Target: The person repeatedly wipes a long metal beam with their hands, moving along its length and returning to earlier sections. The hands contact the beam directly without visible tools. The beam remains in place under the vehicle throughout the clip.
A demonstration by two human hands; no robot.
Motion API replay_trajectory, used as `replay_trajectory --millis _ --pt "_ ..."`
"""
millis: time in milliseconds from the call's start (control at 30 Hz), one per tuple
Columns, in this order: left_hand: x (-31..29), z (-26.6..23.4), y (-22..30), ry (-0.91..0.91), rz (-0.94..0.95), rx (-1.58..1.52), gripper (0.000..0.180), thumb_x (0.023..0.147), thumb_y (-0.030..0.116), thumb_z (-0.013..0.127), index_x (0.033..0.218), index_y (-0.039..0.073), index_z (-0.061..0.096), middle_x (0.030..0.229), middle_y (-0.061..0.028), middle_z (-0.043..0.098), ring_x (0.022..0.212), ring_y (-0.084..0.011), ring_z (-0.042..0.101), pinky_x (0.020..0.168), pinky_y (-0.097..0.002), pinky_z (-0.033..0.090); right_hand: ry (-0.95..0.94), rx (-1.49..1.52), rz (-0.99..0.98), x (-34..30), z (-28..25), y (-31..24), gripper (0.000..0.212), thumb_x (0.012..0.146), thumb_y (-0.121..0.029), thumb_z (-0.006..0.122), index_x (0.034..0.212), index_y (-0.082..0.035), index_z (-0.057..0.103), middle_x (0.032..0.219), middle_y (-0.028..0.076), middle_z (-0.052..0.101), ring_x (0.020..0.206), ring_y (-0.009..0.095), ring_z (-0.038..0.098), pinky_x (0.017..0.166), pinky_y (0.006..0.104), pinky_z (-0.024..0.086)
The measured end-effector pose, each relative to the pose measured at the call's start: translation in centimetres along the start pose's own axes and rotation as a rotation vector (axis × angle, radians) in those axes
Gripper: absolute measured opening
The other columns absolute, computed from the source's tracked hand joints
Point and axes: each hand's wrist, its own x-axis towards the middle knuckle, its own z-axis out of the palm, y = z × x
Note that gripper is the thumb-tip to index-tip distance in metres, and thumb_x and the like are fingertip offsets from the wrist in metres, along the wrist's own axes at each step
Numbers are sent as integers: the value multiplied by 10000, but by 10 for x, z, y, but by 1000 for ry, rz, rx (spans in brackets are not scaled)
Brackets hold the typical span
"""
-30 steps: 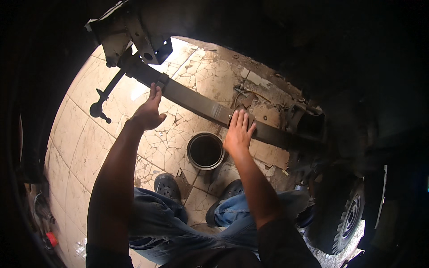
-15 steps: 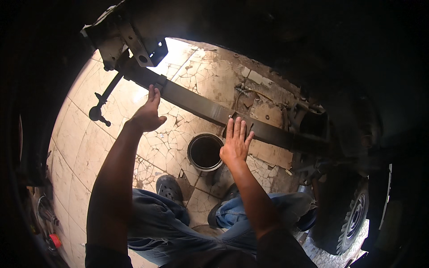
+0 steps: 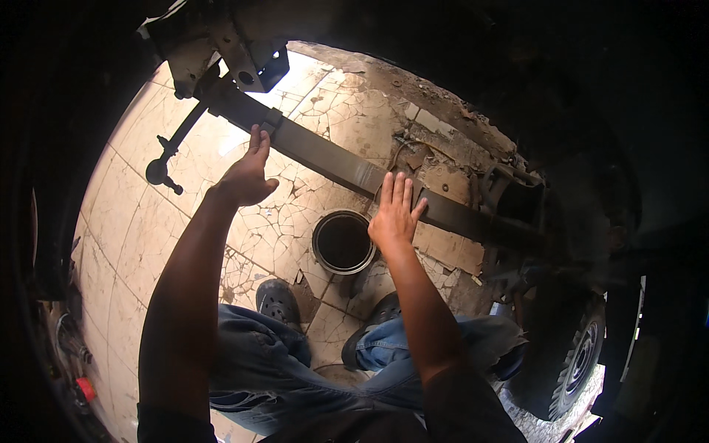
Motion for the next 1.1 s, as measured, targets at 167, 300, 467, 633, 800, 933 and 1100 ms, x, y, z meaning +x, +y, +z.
replay_trajectory --millis 167,300,467,633,800,933,1100 --pt "-1 -2 0 9 -13 27 1005 812 175 675 1522 -23 -9 1600 -223 -105 1367 -394 387 1084 -396 420 -92 28 -25 -11 -13 1 940 808 -185 636 1567 -130 84 1629 115 108 1499 290 122 1163 620 105" --pt "2 7 -5 55 -9 -42 997 805 168 668 1522 -23 2 1598 -231 -98 1337 -408 422 1058 -403 443 -76 -42 -2 -12 -3 5 951 797 -198 639 1565 -114 84 1629 121 107 1500 292 118 1153 636 119" --pt "2 21 -9 128 -7 -67 981 717 4 556 1547 41 35 1618 -168 -77 1089 -348 629 897 -412 533 -172 1 46 2 -19 -2 967 775 -196 646 1561 -94 91 1627 133 104 1502 302 110 1134 660 152" --pt "-6 10 3 58 -92 -26 949 774 50 534 1563 128 12 1634 -84 -62 1205 -296 576 973 -383 507 -103 -83 -24 -12 -7 15 961 772 -191 655 1551 -63 107 1619 154 122 1495 317 133 1125 666 172" --pt "-2 18 -5 119 -58 -23 914 785 33 509 1558 93 24 1630 -105 -75 1195 -310 581 964 -389 510 -126 -112 23 3 -15 5 981 780 -234 682 1547 -40 101 1611 170 137 1489 325 147 1130 650 181" --pt "-2 13 -2 69 -44 -2 997 773 128 643 1538 17 12 1609 -176 -119 1175 -375 574 967 -407 505 -133 -88 3 -28 -6 0 968 783 -214 674 1548 -46 105 1614 172 127 1492 328 135 1143 636 153" --pt "0 17 1 132 8 -57 970 750 80 588 1527 -13 15 1598 -230 -90 1107 -412 602 918 -421 523 -139 -21 47 9 -16 16 973 771 -176 654 1551 -45 86 1615 167 127 1495 340 115 1146 636 137"
